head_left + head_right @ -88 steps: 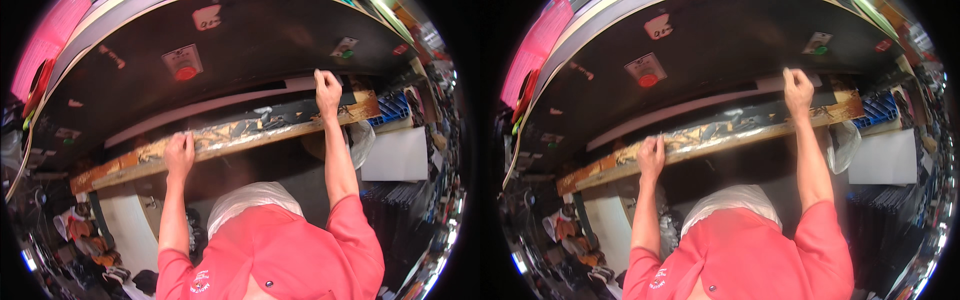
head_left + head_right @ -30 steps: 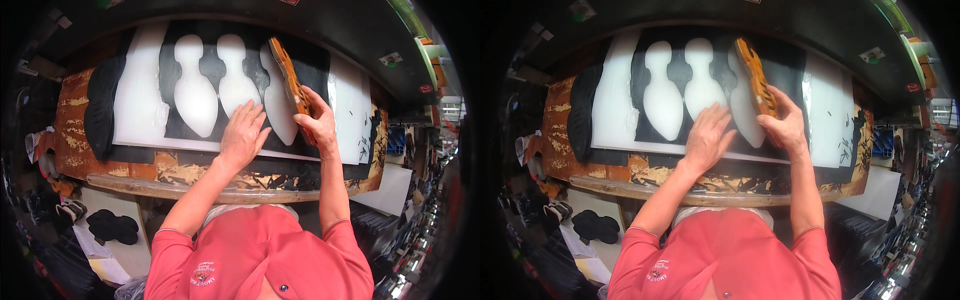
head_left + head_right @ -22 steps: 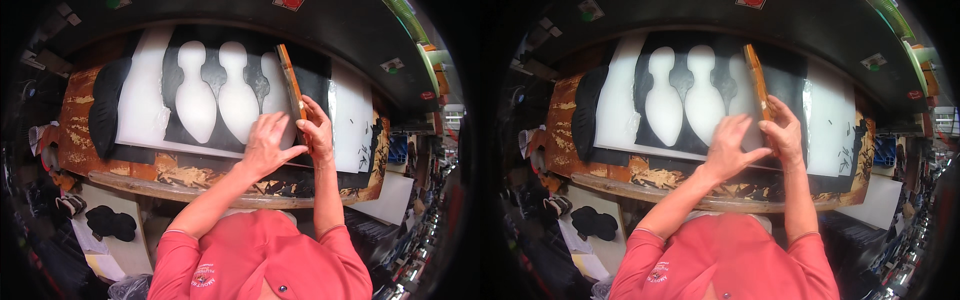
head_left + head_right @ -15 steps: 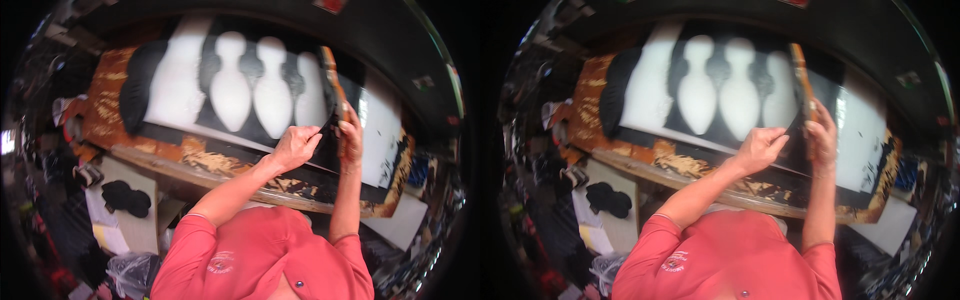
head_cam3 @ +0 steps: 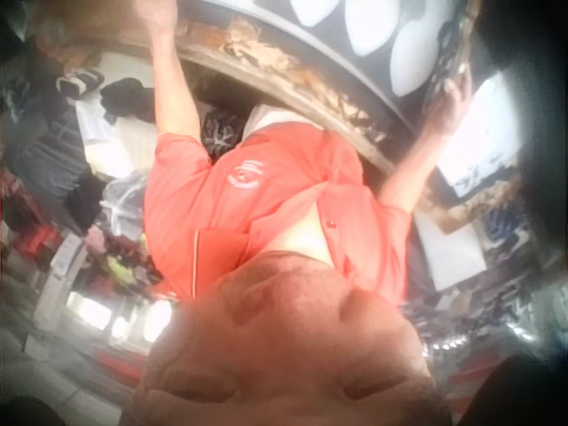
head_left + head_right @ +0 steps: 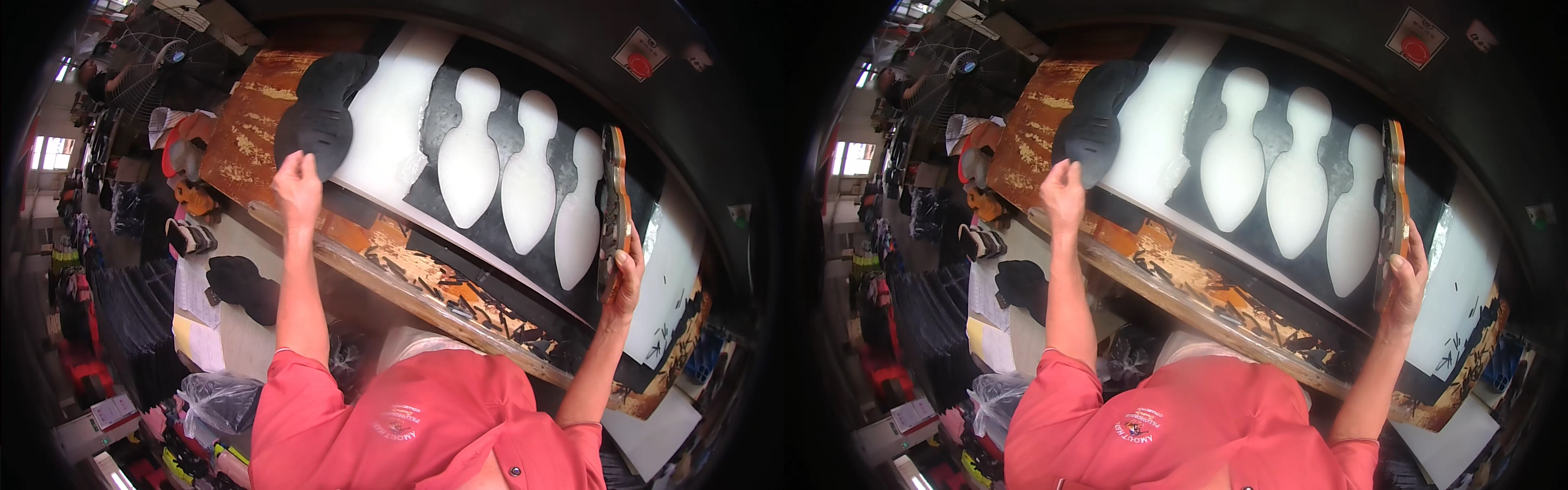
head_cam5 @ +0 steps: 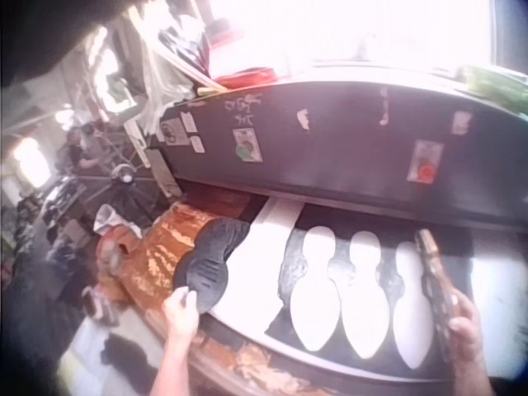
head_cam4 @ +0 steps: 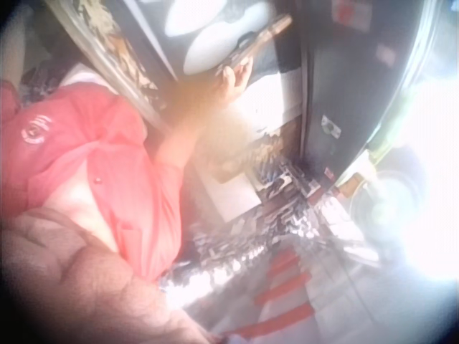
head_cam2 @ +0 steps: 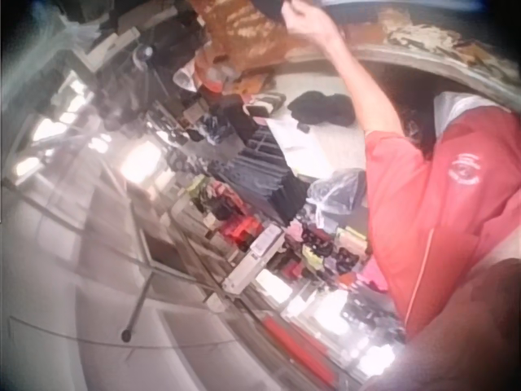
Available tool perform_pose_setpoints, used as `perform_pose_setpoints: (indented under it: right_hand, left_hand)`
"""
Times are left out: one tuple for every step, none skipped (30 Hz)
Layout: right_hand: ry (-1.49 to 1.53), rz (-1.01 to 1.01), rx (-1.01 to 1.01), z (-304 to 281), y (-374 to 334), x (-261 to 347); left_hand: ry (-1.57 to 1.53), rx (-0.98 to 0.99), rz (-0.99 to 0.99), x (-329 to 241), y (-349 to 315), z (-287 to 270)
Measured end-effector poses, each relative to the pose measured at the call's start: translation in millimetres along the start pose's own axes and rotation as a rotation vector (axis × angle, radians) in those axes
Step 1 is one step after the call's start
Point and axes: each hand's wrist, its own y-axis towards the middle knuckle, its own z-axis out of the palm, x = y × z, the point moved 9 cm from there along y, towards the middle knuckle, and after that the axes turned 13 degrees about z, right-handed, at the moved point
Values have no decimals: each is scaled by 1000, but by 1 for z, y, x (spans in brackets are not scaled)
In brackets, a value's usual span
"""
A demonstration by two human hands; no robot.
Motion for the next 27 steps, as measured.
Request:
perform_pose_setpoints:
  right_hand:
    - [8, -5, 14, 3, 0, 0]
    - [11, -3, 25, 4, 0, 1]
    - [-3, 4, 57, 8, 0, 0]
    - [2, 5, 64, 10, 0, 0]
    - [23, 17, -4, 3, 0, -1]
    - [39, 16, 28, 6, 1, -1]
    - [59, 24, 1, 3, 0, -2]
    - [54, 13, -11, 1, 0, -1]
    - [27, -1, 5, 2, -1, 1]
    - [28, 2, 37, 1, -2, 3]
    - [8, -7, 56, 0, -2, 6]
    - [9, 19, 38, -6, -8, 6]
    - [-27, 40, -6, -13, -14, 8]
    - [-89, -2, -46, -20, -21, 15]
    - [-150, -62, -53, -22, -27, 22]
    - [-152, -34, -77, -27, -30, 21]
    - [-242, -57, -144, -33, -32, 22]
    - [-328, -96, -189, -34, -33, 23]
    - [-409, -155, -226, -35, -33, 25]
    - [-591, -188, -352, -38, -32, 23]
    - [-850, -231, -438, -35, -32, 21]
    - [-1004, -334, -441, -24, -33, 19]
    - [-1164, -352, -455, -18, -31, 12]
    - [-1130, -393, -475, -20, -33, 12]
    - [-1116, -393, -475, -21, -33, 9]
    - [-1112, -396, -468, -22, -33, 7]
    - [-1101, -436, -478, -21, -35, 9]
  left_hand:
    - [147, -15, -49, 12, 3, -13]
    - [275, -76, 120, -2, 7, -21]
    - [406, -119, 257, -21, 1, -20]
    - [535, -153, 361, -43, -5, -14]
    - [276, -88, 271, -49, -12, 5]
    - [158, -33, 357, -77, -24, 29]
    - [73, 75, 404, -104, -37, 62]
    - [-85, 155, 431, -133, -59, 97]
    - [-140, 286, 552, -165, -85, 132]
    - [-227, 436, 656, -194, -113, 163]
    - [-235, 615, 682, -209, -141, 190]
    - [-111, 629, 793, -217, -155, 198]
    - [58, 692, 885, -217, -169, 207]
    - [-47, 665, 814, -210, -164, 208]
    - [-39, 667, 808, -202, -161, 207]
    - [-43, 655, 856, -200, -163, 205]
    - [-46, 645, 851, -195, -162, 204]
    - [-34, 655, 864, -193, -163, 204]
    - [-29, 655, 866, -191, -162, 204]
    - [-9, 673, 894, -192, -164, 205]
    - [-25, 651, 871, -194, -163, 205]
    - [-24, 650, 872, -196, -164, 206]
    - [-33, 639, 865, -198, -163, 205]
    - [-16, 649, 866, -200, -164, 206]
    - [-12, 647, 863, -201, -164, 205]
    - [-20, 633, 853, -201, -164, 204]
    - [-14, 638, 866, -202, -164, 205]
